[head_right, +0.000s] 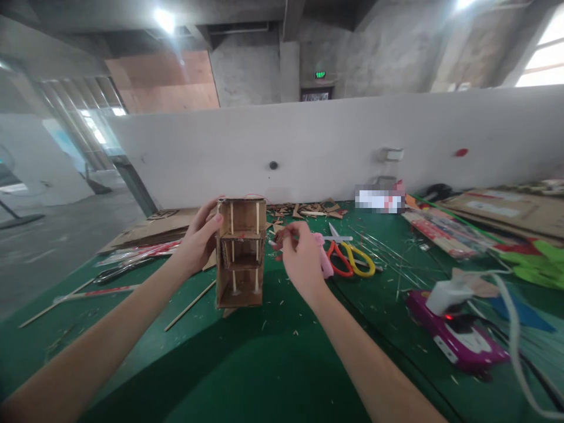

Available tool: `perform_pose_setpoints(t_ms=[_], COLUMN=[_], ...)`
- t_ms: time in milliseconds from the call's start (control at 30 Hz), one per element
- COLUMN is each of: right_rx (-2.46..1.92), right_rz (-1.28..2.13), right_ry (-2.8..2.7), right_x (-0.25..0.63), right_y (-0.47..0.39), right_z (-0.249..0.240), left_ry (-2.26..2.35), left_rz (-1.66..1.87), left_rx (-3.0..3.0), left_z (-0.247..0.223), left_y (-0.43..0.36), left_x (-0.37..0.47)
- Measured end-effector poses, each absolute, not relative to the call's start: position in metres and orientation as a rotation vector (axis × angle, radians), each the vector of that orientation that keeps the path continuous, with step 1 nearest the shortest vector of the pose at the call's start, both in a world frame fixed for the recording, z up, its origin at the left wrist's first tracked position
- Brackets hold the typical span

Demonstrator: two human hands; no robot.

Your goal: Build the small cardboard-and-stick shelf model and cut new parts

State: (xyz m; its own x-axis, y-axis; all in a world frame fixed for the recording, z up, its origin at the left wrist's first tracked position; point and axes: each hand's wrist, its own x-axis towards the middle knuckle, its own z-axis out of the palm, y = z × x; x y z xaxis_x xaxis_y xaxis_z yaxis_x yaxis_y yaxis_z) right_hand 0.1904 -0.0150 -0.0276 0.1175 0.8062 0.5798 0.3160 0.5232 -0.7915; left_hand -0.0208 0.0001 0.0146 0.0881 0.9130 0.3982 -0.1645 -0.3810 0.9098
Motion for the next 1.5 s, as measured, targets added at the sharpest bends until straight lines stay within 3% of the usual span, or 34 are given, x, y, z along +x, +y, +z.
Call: perform_pose_setpoints(t_ms=[200, 400, 633, 1500], right_rx=[-0.836, -1.249, -1.47, -1.619], right_rz=[0.25, 0.086, -0.078, -0.118], right_ry=[-1.434, -1.805, -1.814, -1.746], right_x=[0.195, 0.178, 0.151, 0.139], right_y=[-0.035, -0.034, -0.026, -0.009], right_z=[0.021, 0.033, 0.044, 0.046], left_ry=[0.733, 0.689, 0.715, 0.709], left_rz=[1.451, 1.441, 1.461, 1.455], left_rx=[1.571, 1.706, 1.719, 1.719], left_z=[0.009, 0.004, 0.002, 0.003], left_y=[-0.004, -0.001, 0.005, 0.007], left_x=[-0.016, -0.015, -0.017, -0.019])
